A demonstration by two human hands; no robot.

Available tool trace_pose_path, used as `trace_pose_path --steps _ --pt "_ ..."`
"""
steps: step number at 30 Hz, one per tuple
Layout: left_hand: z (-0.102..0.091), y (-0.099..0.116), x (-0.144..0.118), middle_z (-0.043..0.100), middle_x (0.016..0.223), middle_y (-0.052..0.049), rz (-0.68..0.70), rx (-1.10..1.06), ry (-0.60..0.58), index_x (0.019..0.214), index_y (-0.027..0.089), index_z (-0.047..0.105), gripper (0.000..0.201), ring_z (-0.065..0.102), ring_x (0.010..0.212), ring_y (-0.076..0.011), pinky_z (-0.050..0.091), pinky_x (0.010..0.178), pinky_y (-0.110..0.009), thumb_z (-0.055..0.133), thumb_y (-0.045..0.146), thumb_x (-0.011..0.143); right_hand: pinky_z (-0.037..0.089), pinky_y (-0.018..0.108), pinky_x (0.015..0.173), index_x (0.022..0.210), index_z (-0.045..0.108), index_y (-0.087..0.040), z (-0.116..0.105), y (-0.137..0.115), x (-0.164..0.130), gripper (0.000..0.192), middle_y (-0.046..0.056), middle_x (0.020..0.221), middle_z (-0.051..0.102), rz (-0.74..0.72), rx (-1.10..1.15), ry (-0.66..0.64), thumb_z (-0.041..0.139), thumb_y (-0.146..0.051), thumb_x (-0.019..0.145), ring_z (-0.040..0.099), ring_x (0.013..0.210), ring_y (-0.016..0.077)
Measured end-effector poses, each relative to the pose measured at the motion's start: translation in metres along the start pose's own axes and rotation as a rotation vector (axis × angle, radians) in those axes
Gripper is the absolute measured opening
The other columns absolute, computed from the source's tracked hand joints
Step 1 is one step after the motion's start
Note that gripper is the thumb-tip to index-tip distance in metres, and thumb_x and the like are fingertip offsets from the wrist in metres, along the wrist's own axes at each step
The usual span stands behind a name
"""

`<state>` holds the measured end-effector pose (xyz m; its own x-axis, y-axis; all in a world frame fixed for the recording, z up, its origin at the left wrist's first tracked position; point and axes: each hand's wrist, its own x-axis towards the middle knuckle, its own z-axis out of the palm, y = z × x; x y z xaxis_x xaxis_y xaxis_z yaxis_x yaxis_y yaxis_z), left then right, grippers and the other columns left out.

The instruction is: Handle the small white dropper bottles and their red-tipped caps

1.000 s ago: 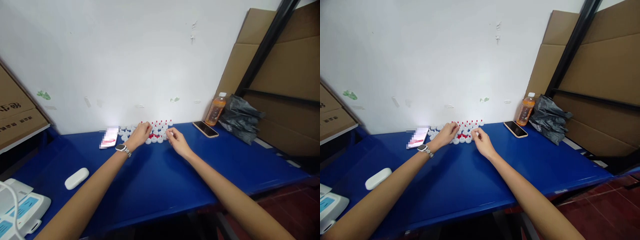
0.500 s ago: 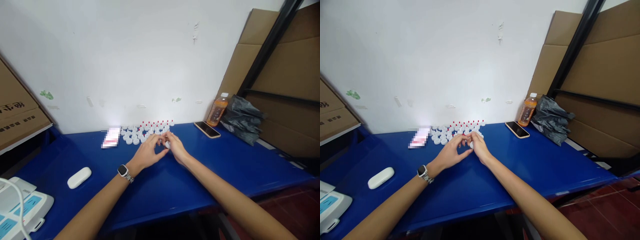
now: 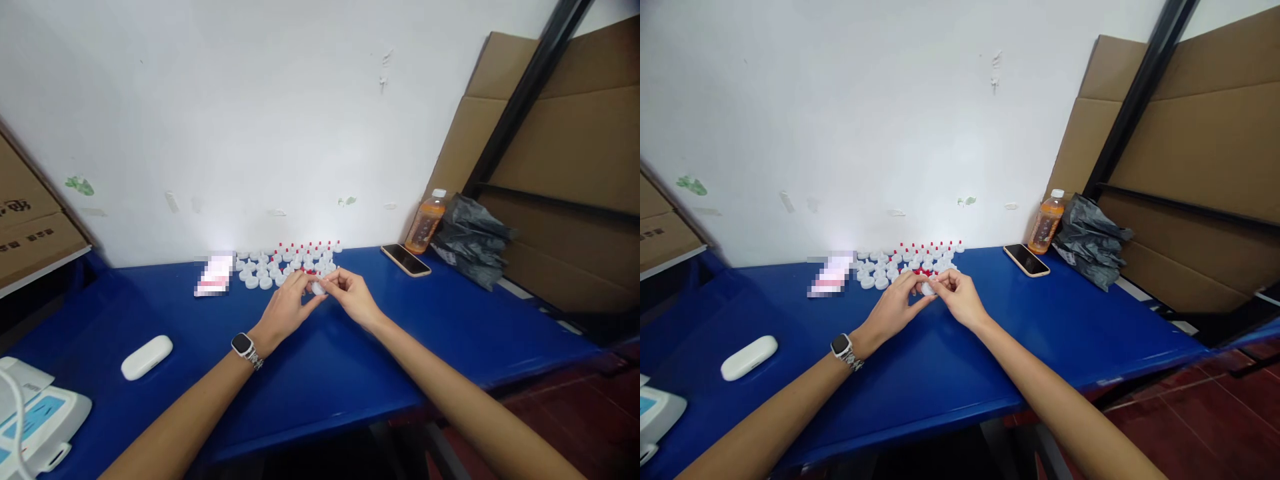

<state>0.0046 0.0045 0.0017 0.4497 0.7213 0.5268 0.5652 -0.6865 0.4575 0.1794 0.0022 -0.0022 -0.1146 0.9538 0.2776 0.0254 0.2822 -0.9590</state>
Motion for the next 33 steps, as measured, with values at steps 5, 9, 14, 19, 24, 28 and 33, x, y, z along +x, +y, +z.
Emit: trace_pose_path --steps 5,9,14,19,24,28,33 --pt "0.012 -0.002 0.002 0.061 0.099 -0.004 -0.075 -0.03 -0.005 0.116 0.022 0.054 0.036 0.056 0.08 -0.017 0.047 0.074 -0.031 0.06 0.046 0.089 0.045 0.029 0.063 0.078 0.065 -0.018 -0.036 0.0 0.014 0.03 0.003 0.072 0.067 -0.082 -0.104 0.105 0.072 -0.047 0.076 0.057 0.064 0.0153" --pt "0.014 -0.004 0.001 0.063 0.097 -0.002 -0.058 -0.004 -0.138 0.097 0.023 0.061 0.023 0.057 0.074 -0.0153 0.044 0.069 -0.03 0.051 0.044 0.094 0.045 0.029 0.065 0.08 0.068 -0.017 -0.074 0.013 0.046 0.021 0.005 0.074 0.07 -0.118 -0.446 0.26 0.065 -0.038 0.081 0.06 0.066 0.0165" --pt "0.013 -0.004 -0.001 0.063 0.089 0.0 -0.063 0.016 -0.21 0.091 0.023 0.062 0.024 0.055 0.069 -0.0141 0.04 0.064 -0.028 0.048 0.043 0.095 0.043 0.027 0.063 0.077 0.068 -0.017 -0.086 0.037 0.08 0.017 0.004 0.071 0.07 -0.041 -0.688 0.257 0.06 -0.031 0.081 0.061 0.065 0.016" --pt "0.01 -0.005 -0.001 0.063 0.083 0.001 -0.1 0.017 -0.228 0.087 0.023 0.062 0.026 0.054 0.068 -0.0138 0.038 0.062 -0.028 0.047 0.043 0.095 0.041 0.025 0.063 0.081 0.07 -0.017 -0.075 0.047 0.088 0.015 0.004 0.075 0.071 -0.026 -0.814 0.101 0.059 -0.028 0.081 0.06 0.066 0.0146" --pt "0.009 -0.007 -0.002 0.063 0.082 0.0 -0.101 -0.019 -0.245 0.087 0.023 0.063 0.026 0.055 0.07 -0.0139 0.038 0.063 -0.027 0.047 0.041 0.096 0.04 0.026 0.065 0.088 0.071 -0.018 -0.071 0.043 0.106 0.024 0.005 0.078 0.071 0.006 -0.931 0.163 0.059 -0.039 0.084 0.059 0.067 0.0157" --pt "0.009 -0.007 -0.003 0.063 0.083 0.0 -0.109 -0.029 -0.243 0.087 0.022 0.064 0.027 0.055 0.071 -0.0139 0.039 0.064 -0.027 0.046 0.041 0.096 0.043 0.026 0.072 0.091 0.072 -0.02 -0.063 0.042 0.131 0.021 0.005 0.088 0.073 0.103 -0.999 0.115 0.065 -0.037 0.08 0.063 0.077 0.017" --pt "0.005 -0.005 -0.005 0.063 0.083 0.0 -0.12 -0.018 -0.266 0.087 0.022 0.063 0.028 0.054 0.069 -0.0132 0.039 0.063 -0.027 0.045 0.041 0.096 0.044 0.027 0.073 0.085 0.073 -0.019 -0.05 0.047 0.15 0.016 0.006 0.085 0.073 0.124 -1.022 0.106 0.068 -0.032 0.077 0.065 0.078 0.0183"
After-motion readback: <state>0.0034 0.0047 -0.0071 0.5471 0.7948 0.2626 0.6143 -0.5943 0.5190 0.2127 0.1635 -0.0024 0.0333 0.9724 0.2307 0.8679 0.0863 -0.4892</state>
